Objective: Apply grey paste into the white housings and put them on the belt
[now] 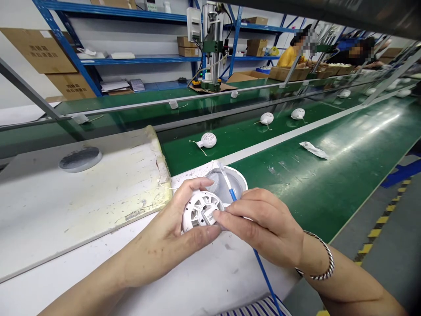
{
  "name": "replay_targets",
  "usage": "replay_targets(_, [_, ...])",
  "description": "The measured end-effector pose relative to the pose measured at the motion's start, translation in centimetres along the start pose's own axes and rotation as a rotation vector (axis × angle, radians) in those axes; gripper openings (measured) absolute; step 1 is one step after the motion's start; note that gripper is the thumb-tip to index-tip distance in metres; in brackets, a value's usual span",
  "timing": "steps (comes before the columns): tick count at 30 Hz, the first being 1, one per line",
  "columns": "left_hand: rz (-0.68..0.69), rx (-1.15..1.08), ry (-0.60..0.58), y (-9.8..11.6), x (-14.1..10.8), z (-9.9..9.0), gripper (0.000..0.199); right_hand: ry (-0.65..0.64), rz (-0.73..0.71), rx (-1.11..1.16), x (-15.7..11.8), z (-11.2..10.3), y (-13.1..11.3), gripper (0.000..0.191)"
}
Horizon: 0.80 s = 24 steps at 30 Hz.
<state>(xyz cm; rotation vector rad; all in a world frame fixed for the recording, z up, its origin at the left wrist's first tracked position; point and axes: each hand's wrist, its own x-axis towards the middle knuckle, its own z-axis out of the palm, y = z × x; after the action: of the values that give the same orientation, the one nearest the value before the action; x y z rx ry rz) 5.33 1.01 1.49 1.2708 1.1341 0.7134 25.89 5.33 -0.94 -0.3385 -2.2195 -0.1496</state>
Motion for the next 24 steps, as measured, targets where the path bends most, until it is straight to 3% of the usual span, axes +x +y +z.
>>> replay_targets(5, [0.037, 0.041, 0.018, -0.3, 0.1, -0.8, 0.049, 0.031, -0.068, -0.044, -0.1, 0.4, -0.1, 0.034])
replay_targets(14, [0.036, 0.006, 0.060, -0.5, 0.1, -0.7, 0.040, -0.027, -0.106, -0.122, -0.5, 0.4, 0.1, 0.035])
replay_targets(19, [0.057, -0.094, 0.058, -2.1, 0.9, -1.3, 0.029, -0.057, -0.091, -0.166, -0.8, 1.0, 0.2, 0.031])
replay_targets(24, [0.123, -0.151, 0.069, -3.3, 1.3, -1.5, 0.029, -0.005, -0.111, -0.160, -0.8, 1.4, 0.4, 0.030])
